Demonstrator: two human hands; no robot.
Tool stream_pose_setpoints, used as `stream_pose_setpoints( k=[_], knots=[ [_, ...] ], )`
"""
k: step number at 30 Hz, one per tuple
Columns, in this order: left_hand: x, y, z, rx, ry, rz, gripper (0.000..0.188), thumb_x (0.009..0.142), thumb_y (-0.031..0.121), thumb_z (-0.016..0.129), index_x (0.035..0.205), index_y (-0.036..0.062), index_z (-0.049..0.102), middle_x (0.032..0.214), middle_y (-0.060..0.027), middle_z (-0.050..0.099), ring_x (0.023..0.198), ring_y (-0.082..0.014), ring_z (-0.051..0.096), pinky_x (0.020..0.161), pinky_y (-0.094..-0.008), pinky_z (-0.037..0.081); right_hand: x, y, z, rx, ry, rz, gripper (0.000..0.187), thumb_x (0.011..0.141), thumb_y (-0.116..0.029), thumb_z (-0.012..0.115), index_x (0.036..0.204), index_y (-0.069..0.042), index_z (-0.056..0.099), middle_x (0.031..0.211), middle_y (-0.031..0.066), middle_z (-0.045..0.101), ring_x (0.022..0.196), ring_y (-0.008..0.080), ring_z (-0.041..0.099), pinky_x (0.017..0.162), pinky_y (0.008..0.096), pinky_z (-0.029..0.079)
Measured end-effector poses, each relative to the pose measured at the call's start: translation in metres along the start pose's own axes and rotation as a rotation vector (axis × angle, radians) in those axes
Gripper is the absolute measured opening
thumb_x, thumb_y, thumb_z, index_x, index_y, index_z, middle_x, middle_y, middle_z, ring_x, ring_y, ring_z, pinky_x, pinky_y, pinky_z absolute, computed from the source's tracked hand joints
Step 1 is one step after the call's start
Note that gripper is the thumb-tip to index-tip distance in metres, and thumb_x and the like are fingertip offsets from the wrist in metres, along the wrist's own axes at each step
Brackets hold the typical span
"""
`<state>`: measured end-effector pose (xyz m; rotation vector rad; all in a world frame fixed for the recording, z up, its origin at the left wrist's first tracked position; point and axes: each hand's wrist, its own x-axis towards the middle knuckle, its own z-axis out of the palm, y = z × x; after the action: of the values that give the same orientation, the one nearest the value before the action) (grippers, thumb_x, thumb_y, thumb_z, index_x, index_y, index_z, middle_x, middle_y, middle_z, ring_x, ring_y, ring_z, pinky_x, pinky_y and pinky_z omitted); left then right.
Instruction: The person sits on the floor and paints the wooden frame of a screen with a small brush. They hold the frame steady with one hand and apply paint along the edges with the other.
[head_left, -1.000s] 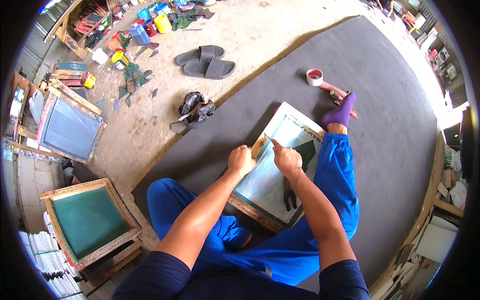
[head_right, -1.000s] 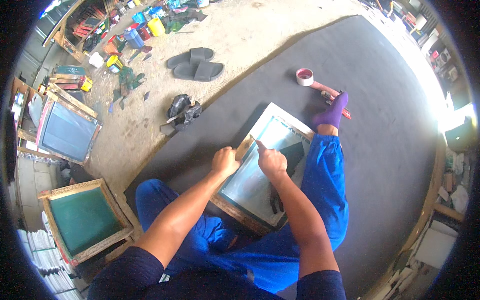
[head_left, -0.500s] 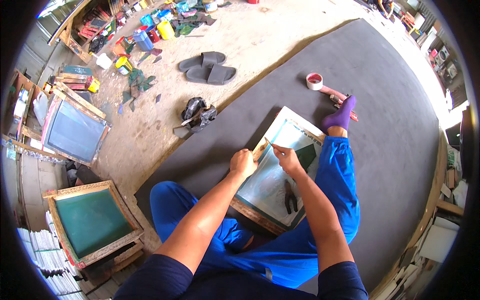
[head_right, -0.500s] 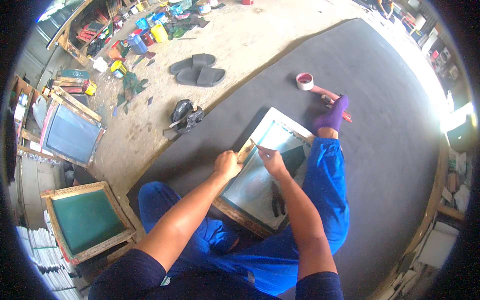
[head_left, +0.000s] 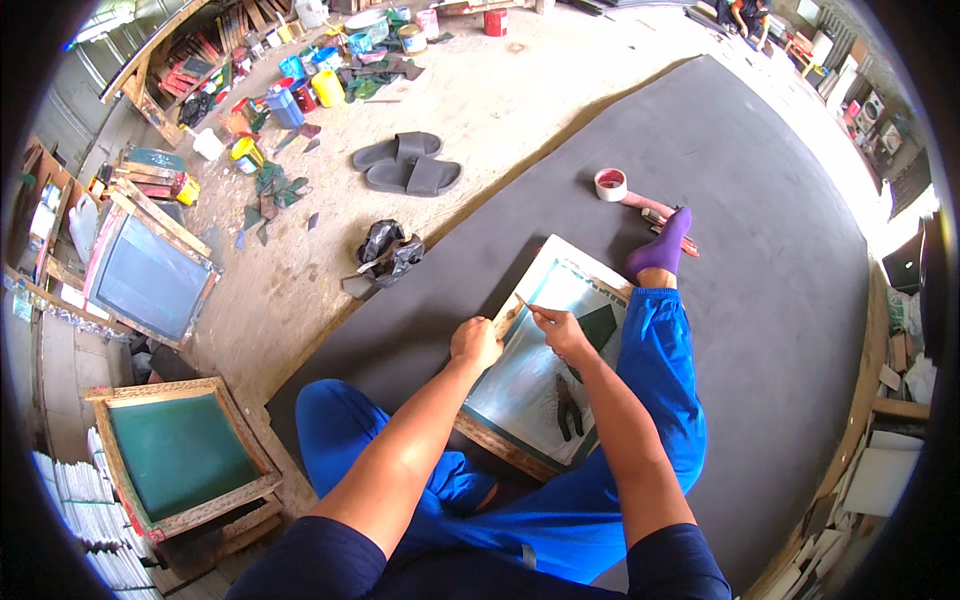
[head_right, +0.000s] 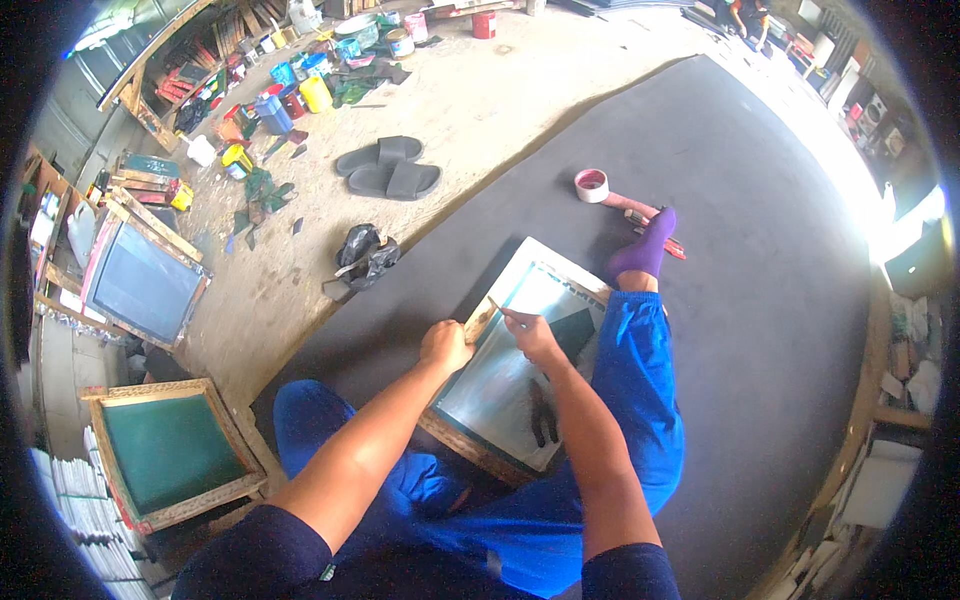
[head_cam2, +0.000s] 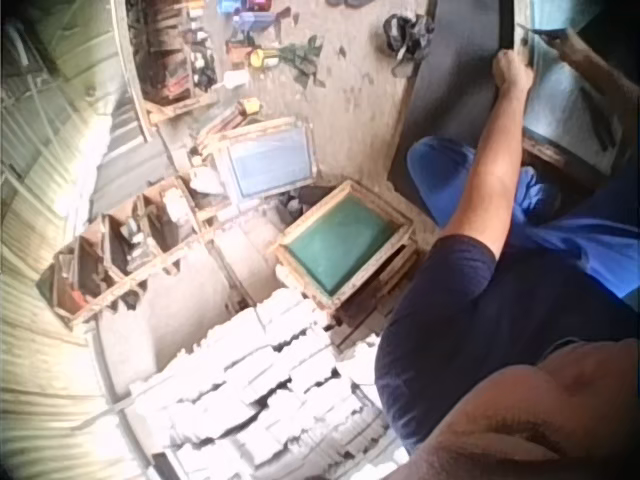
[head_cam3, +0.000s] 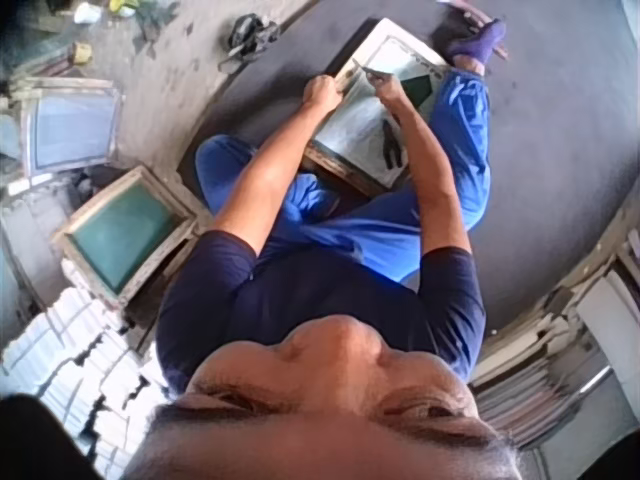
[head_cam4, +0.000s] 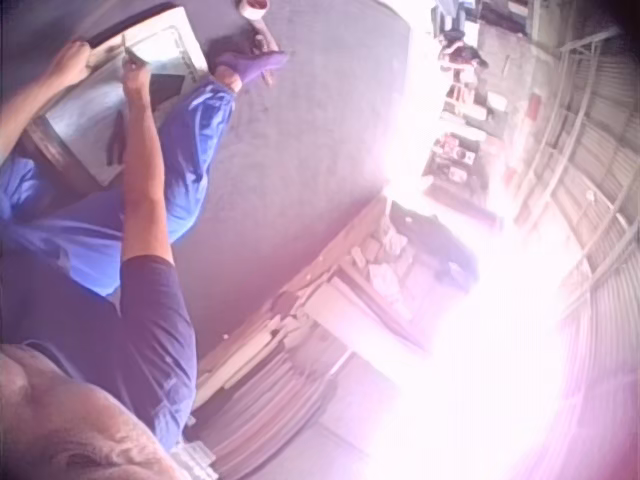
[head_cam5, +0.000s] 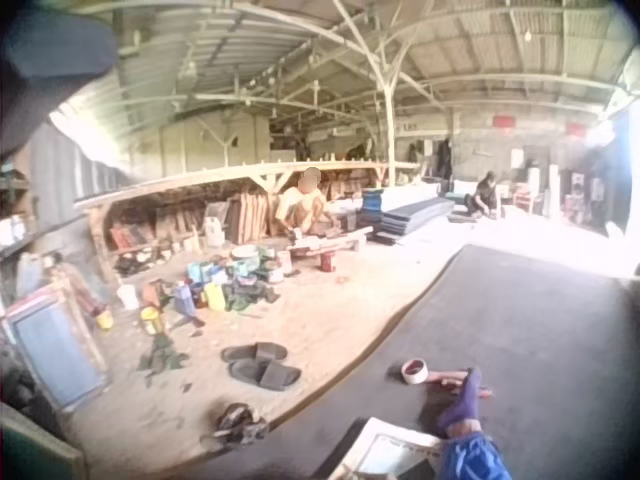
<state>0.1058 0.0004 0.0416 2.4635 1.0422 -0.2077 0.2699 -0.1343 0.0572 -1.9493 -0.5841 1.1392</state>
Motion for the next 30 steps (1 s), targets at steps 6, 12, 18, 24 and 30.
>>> stream_pose_setpoints(
  k=[6, 12, 18, 24, 30],
  knots=[
    [-0.004, 0.006, -0.008, 0.018, 0.022, 0.026, 0.028, 0.08, 0.022, 0.079, 0.098, 0.0004, 0.079, 0.103, -0.02, 0.077, 0.099, -0.0359, 0.076, 0.087, -0.0445, 0.062, -0.018, -0.016, 0.011, -0.447, 0.189, -0.131, 0.035, 0.105, -0.031, 0.058, 0.137, -0.025, 0.069, 0.12, 0.0252, 0.072, 0.117, 0.0419, 0.068, 0.1, 0.0468, 0.054],
    [-0.001, 0.014, -0.009, 0.017, -0.022, 0.005, 0.029, 0.08, 0.023, 0.081, 0.098, 0.0006, 0.079, 0.1, -0.022, 0.077, 0.097, -0.0376, 0.076, 0.087, -0.0461, 0.062, 0.019, 0.031, 0.0, -0.005, 0.062, -0.192, 0.038, 0.107, -0.032, 0.061, 0.14, -0.014, 0.069, 0.082, 0.0065, 0.066, 0.058, 0.0135, 0.053, 0.055, 0.0304, 0.045],
    [-0.002, 0.012, -0.01, 0.051, -0.04, -0.036, 0.031, 0.081, 0.024, 0.081, 0.102, 0.0017, 0.079, 0.107, -0.0195, 0.078, 0.101, -0.0348, 0.076, 0.088, -0.044, 0.062, 0.009, -0.014, -0.016, 0.371, -0.166, 0.365, 0.042, 0.109, -0.039, 0.059, 0.147, -0.022, 0.063, 0.061, -0.0043, 0.04, 0.045, 0.0056, 0.028, 0.039, 0.0247, 0.026],
    [0.0, 0.009, -0.008, 0.023, -0.041, -0.022, 0.029, 0.081, 0.023, 0.08, 0.101, 0.0019, 0.079, 0.107, -0.0188, 0.078, 0.101, -0.0352, 0.076, 0.088, -0.0441, 0.062, 0.014, 0.012, -0.002, 0.107, -0.004, 0.028, 0.037, 0.108, -0.043, 0.059, 0.139, -0.026, 0.07, 0.062, -0.0016, 0.046, 0.043, 0.008, 0.033, 0.038, 0.0257, 0.028],
    [-0.004, 0.015, -0.011, 0.016, -0.028, 0.014, 0.025, 0.082, 0.02, 0.076, 0.098, 0.0016, 0.078, 0.107, -0.0183, 0.077, 0.102, -0.0354, 0.075, 0.089, -0.0444, 0.061, 0.035, 0.044, 0.012, -0.24, 0.256, -0.39, 0.041, 0.102, -0.035, 0.063, 0.138, -0.015, 0.069, 0.1, 0.0209, 0.077, 0.089, 0.0341, 0.076, 0.077, 0.0423, 0.059]
  ],
)
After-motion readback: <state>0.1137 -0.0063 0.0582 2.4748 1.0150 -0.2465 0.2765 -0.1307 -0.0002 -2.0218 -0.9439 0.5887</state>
